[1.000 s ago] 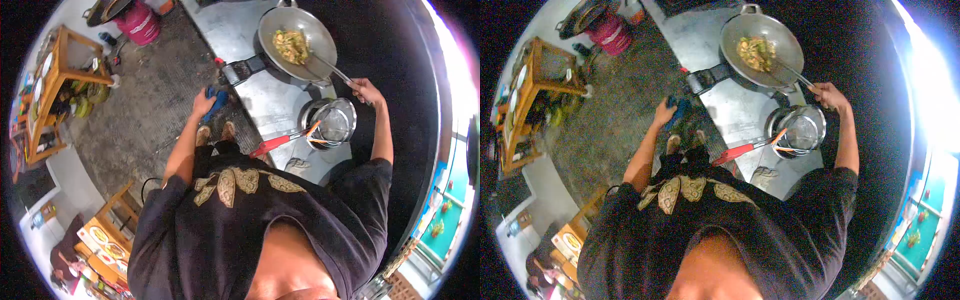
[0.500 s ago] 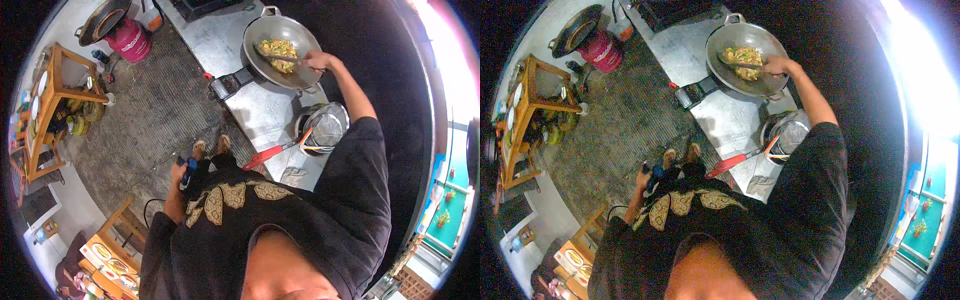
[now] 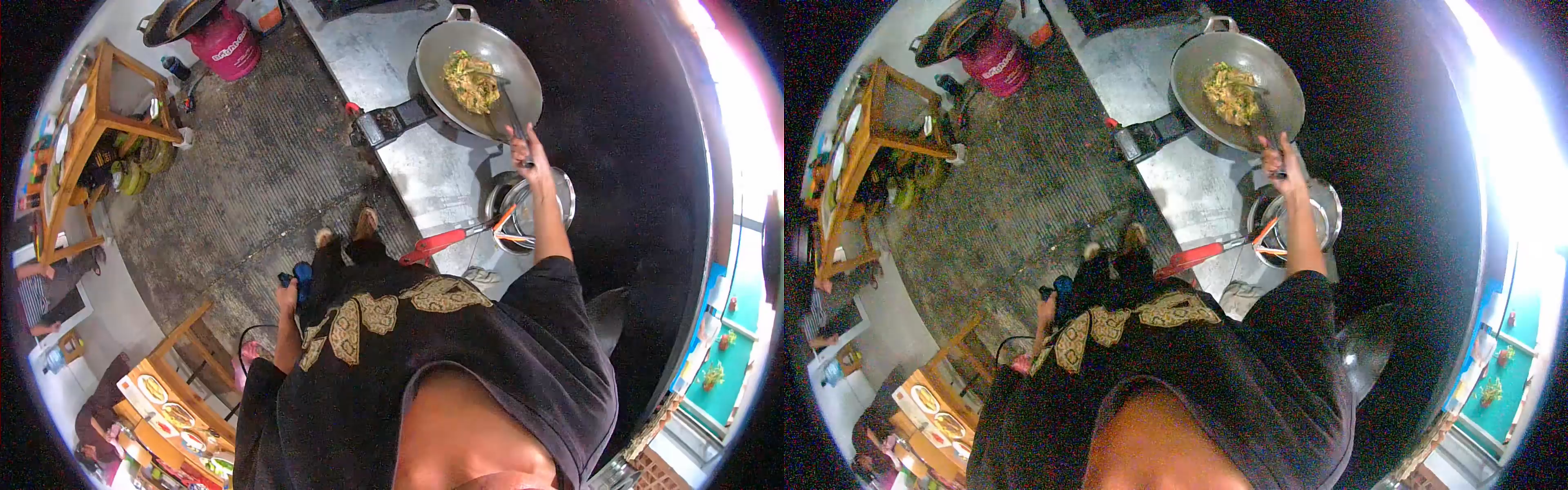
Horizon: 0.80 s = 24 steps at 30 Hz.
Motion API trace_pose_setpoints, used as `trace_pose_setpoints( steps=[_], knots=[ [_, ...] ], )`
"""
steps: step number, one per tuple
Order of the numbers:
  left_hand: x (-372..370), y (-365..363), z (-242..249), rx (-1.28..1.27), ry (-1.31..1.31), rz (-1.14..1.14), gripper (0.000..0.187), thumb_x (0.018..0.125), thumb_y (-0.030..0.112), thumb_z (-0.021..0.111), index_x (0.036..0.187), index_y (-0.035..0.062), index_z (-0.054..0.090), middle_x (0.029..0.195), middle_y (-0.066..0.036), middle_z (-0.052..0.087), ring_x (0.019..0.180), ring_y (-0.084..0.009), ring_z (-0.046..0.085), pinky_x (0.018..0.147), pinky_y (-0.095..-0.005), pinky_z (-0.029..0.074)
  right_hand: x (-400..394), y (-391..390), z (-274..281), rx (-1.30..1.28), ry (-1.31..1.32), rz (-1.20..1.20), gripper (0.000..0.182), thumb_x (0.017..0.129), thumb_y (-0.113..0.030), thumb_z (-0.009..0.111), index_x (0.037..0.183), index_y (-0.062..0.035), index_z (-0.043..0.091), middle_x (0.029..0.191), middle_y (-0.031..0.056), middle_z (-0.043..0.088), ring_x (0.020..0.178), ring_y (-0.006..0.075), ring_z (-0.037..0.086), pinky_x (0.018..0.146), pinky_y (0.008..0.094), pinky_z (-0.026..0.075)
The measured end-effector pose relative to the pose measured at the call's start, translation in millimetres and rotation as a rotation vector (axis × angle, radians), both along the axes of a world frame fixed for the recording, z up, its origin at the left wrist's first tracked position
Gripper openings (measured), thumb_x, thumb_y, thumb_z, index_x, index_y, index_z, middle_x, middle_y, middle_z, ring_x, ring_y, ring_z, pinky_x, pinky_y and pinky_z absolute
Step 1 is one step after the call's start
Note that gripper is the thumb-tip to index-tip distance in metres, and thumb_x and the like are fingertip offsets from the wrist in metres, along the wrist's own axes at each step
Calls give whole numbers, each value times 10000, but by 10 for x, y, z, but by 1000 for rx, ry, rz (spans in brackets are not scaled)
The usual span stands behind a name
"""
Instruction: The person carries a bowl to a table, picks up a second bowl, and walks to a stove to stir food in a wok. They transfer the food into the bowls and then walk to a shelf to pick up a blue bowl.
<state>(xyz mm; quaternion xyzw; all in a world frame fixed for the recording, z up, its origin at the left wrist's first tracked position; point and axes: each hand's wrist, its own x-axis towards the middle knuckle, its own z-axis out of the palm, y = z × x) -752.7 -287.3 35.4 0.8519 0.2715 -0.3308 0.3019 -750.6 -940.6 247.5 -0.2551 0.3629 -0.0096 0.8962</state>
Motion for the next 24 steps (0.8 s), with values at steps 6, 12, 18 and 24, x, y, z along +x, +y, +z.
trace_pose_setpoints(
  steps=[6,12,18,24],
  knots=[
    [153,-159,253,-60,16,-226,481,687,338,598,988,-32,535,924,-208,581,883,-322,559,769,-380,408,6,795,-269,-511,218,119,428,756,-414,606,928,-30,529,634,0,513,487,93,463,445,240,412],
    [-184,247,-499,-108,-154,-205,510,697,337,590,1028,-44,517,955,-214,579,913,-336,553,804,-370,403,-125,783,-593,-613,304,214,475,750,-416,609,958,-5,492,775,68,552,651,152,545,550,275,471],
    [-619,472,97,-193,-201,-138,510,698,329,587,1027,-53,511,893,-199,586,862,-303,567,761,-370,420,-169,1428,-223,-1919,521,-114,294,780,-294,579,854,-11,548,765,98,582,647,199,557,603,324,443],
    [-1416,746,-309,-510,-154,227,654,699,285,616,1209,-41,368,1063,-201,517,958,-299,518,834,-347,390,565,3204,-632,-2322,-437,712,133,737,-128,563,845,-54,542,776,123,560,736,286,549,652,360,445]
  ],
)
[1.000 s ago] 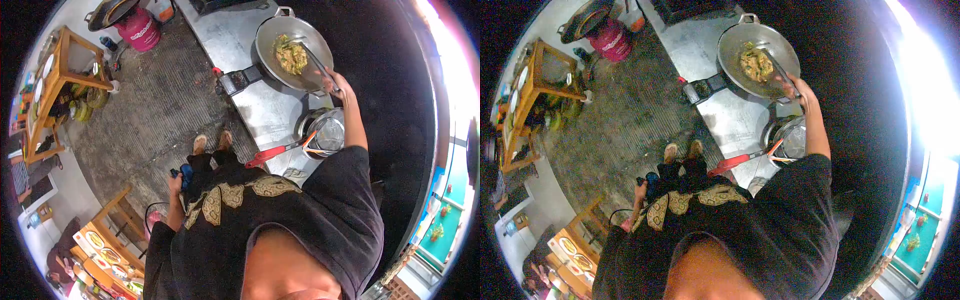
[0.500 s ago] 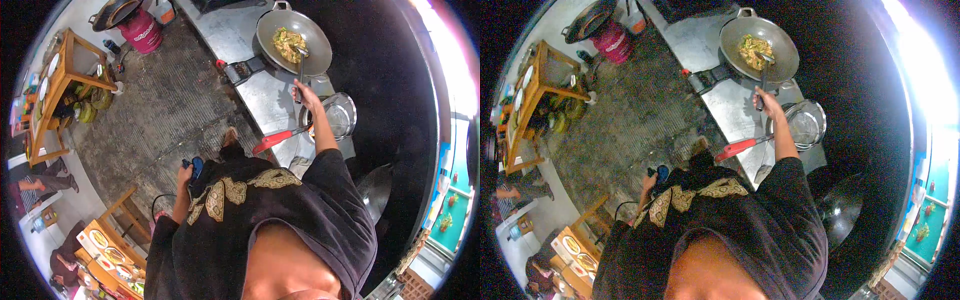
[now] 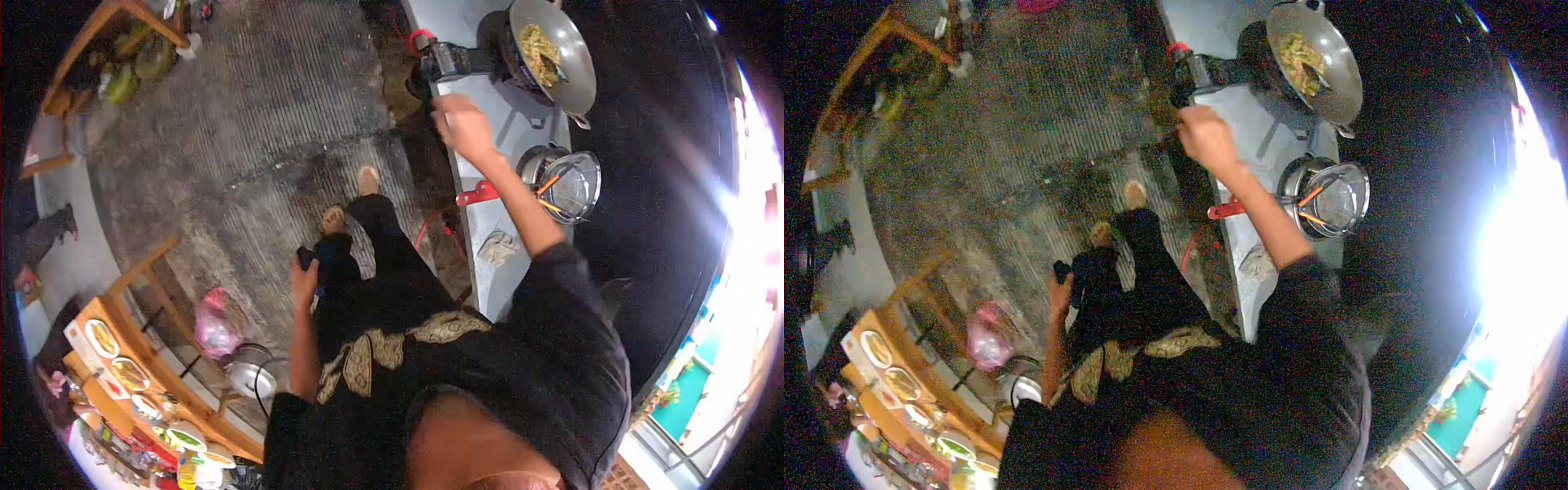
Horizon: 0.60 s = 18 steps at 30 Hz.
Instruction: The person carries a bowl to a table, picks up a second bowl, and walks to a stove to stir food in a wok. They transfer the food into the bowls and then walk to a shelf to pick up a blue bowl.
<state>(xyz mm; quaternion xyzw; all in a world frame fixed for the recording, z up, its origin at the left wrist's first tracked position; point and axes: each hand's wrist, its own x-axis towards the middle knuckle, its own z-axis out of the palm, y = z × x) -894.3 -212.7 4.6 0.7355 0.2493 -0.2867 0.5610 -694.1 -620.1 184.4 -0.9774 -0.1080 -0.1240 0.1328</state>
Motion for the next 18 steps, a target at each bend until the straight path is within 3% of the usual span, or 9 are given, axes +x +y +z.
trace_pose_setpoints(
  steps=[2,4,6,7,8,9,11,15,18],
  knots=[
    [-388,19,-259,85,21,-59,661,701,290,616,1213,-43,363,1127,-219,476,1033,-325,473,872,-358,365,291,213,-398,-371,227,234,221,696,-119,570,910,-76,534,881,85,494,871,263,484,717,356,409],
    [-748,-50,-508,73,69,-5,667,704,295,614,1215,-48,357,1168,-245,447,1112,-360,414,923,-374,324,775,131,-810,-821,188,278,270,680,-92,527,949,-72,547,986,76,506,926,222,462,777,358,357],
    [-1151,-61,-727,115,148,20,669,703,290,619,1218,-45,355,1160,-245,452,1095,-359,429,911,-372,337,1256,-149,-1108,-1055,131,255,290,698,-126,525,985,-106,557,1018,55,514,981,201,444,780,350,354],
    [-1263,-112,-848,135,182,30,669,703,287,621,1219,-44,354,1156,-245,454,1087,-359,437,905,-372,343,1429,-304,-1264,-1102,118,246,214,706,-134,522,906,-115,598,1019,45,528,999,193,441,784,346,354],
    [-1142,-159,-612,30,158,121,631,712,238,623,1213,-44,361,1134,-220,475,1026,-332,481,873,-357,369,1526,-363,-1287,-1161,232,273,137,699,-139,524,786,-112,626,963,46,558,993,188,452,789,337,353],
    [-1147,-177,-601,6,144,189,610,714,219,621,1205,-44,370,1108,-208,491,997,-320,493,860,-351,377,1605,-575,-1451,-1065,225,361,107,687,-136,528,711,-110,630,900,37,581,977,185,466,785,334,359],
    [-1207,-168,-587,-28,113,326,569,719,180,617,1188,-46,387,1056,-185,524,939,-294,517,834,-339,391,1667,-490,-1471,-1160,341,371,100,676,-116,536,706,-110,630,916,63,583,1005,223,453,885,404,309],
    [-1133,-199,-452,-36,238,403,536,717,198,630,1141,-55,420,992,-152,548,895,-253,522,821,-331,393,1645,-382,-1398,-1086,273,369,144,690,-117,528,811,-90,602,884,80,594,959,230,494,863,381,327],
    [-1382,-196,-710,29,227,357,544,727,238,628,1132,-61,422,1032,-152,533,907,-245,516,826,-329,388,1685,-423,-1536,-1079,211,262,336,671,-181,590,979,-74,509,787,90,606,854,235,548,799,358,363]
  ],
)
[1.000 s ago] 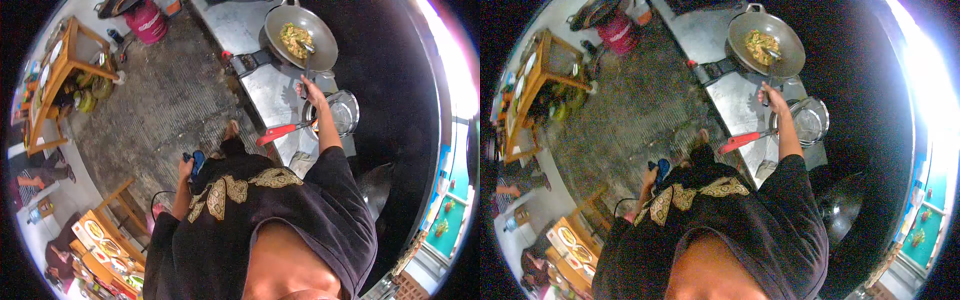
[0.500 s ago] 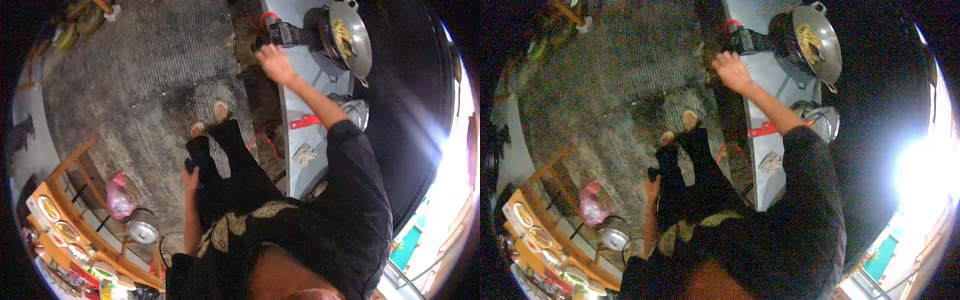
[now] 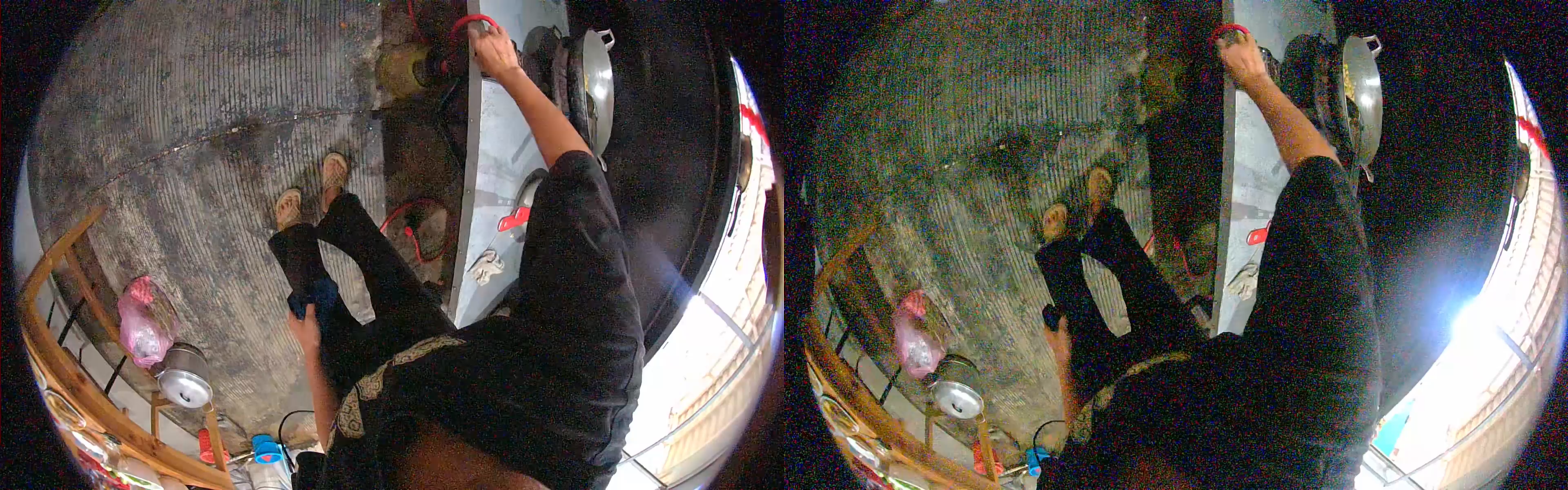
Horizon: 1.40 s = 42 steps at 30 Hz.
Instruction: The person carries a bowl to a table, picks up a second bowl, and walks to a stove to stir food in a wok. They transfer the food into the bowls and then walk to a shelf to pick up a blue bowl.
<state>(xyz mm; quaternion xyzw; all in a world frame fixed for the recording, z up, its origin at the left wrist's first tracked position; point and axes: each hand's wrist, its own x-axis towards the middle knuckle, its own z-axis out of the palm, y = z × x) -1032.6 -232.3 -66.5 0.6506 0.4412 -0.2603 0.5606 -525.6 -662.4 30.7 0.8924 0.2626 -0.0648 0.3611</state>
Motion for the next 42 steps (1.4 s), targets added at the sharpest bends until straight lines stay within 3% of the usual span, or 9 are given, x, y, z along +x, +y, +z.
trace_pose_setpoints(
  steps=[7,11,15,20,23,24,30,39,42],
  knots=[
    [191,27,253,-3,-8,-5,593,735,305,615,1139,-80,414,1052,-177,525,949,-254,507,854,-316,367,-162,436,183,179,-219,-36,417,620,-386,672,896,-93,561,782,90,593,897,258,516,744,380,360],
    [126,113,50,-53,64,-32,600,742,330,590,1139,-83,414,1051,-161,526,949,-249,504,854,-309,365,-814,1236,414,523,79,-70,238,687,-307,608,763,-83,581,634,112,561,669,290,547,663,416,384],
    [211,131,17,-4,105,142,542,748,339,560,1085,-74,466,1006,-135,542,900,-234,520,821,-311,388,-1835,1656,299,790,648,-261,177,692,-98,520,863,-58,542,583,130,545,592,326,548,676,418,404],
    [916,63,541,-317,170,450,474,752,365,533,993,-42,531,956,-114,552,800,-214,542,749,-308,423,-2691,1979,73,983,1121,-796,333,786,-288,561,1023,-59,522,725,130,603,699,295,586,664,395,440],
    [1112,-18,613,-296,199,473,501,764,403,493,1024,-26,514,955,-120,556,784,-233,557,712,-333,449,-3209,1961,-504,1110,1003,-896,385,793,-354,543,1052,-71,521,841,150,595,850,311,553,746,410,412],
    [1095,-41,552,-313,225,548,509,768,407,484,1038,-24,505,962,-124,556,794,-239,559,712,-340,453,-3393,1922,-715,942,933,-873,442,787,-408,525,1091,-87,509,1044,179,522,1025,347,448,852,454,337],
    [1,78,-503,-578,254,838,545,786,432,453,1133,12,448,1029,-132,535,896,-268,544,783,-360,451,-4262,1746,-1648,654,660,-846,475,744,-410,555,1109,-111,499,1209,166,374,1094,351,346,893,471,295],
    [60,210,-393,-659,251,959,545,777,370,495,1175,11,397,1108,-132,493,982,-281,502,855,-385,407,-4174,1828,-1752,764,774,-902,420,751,-360,574,1050,-69,526,1037,161,499,940,309,484,809,419,394],
    [213,260,-241,-713,218,883,524,775,330,515,1172,9,397,1111,-127,488,995,-279,494,861,-387,405,-3708,2095,-1365,1202,1050,-1290,383,824,-351,490,1082,-69,508,982,128,550,856,260,546,756,373,433]
  ],
)
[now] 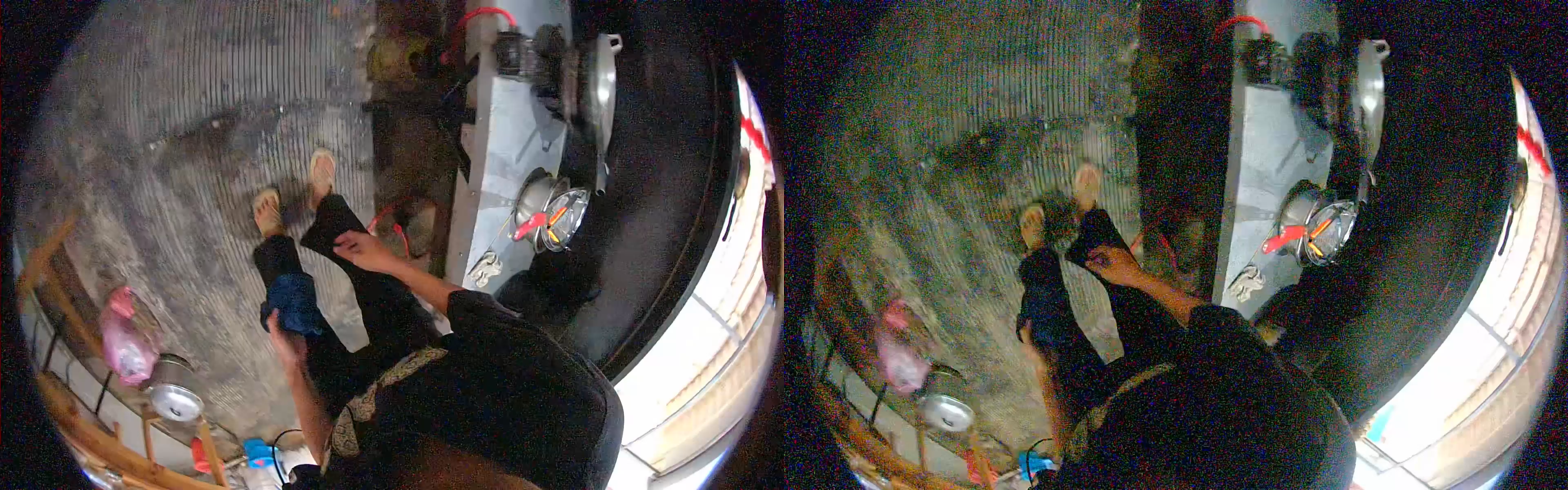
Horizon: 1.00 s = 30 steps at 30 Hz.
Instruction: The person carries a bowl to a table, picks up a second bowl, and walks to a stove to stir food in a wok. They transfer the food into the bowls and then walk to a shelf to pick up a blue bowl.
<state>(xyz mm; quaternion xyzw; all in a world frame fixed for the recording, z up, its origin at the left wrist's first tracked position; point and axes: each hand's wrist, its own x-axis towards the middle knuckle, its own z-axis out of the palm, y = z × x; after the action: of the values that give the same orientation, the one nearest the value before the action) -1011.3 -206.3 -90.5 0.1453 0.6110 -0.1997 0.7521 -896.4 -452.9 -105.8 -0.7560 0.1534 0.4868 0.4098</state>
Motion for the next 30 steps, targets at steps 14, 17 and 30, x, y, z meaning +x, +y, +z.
trace_pose_setpoints(
  steps=[14,17,30],
  knots=[
    [2241,-584,2928,-118,-763,-311,410,839,260,423,1159,4,427,1108,-103,496,1040,-232,469,891,-354,381,1397,511,5227,-74,-1532,894,296,598,-213,596,852,-66,559,740,14,514,716,164,505,740,327,413],
    [2297,-639,3111,-147,-805,-389,421,824,255,446,1161,3,426,1108,-106,499,1035,-237,474,899,-362,372,1319,421,5711,-182,-1693,908,253,568,-173,579,785,-45,557,690,15,494,686,156,498,744,325,412],
    [2918,-1467,3749,-217,-996,-1056,504,746,191,529,1187,-11,395,1144,-140,488,1054,-254,469,946,-366,323,1219,-708,4611,1369,15,233,443,851,-365,470,1061,24,508,866,140,598,737,210,595,640,302,461]
  ],
)
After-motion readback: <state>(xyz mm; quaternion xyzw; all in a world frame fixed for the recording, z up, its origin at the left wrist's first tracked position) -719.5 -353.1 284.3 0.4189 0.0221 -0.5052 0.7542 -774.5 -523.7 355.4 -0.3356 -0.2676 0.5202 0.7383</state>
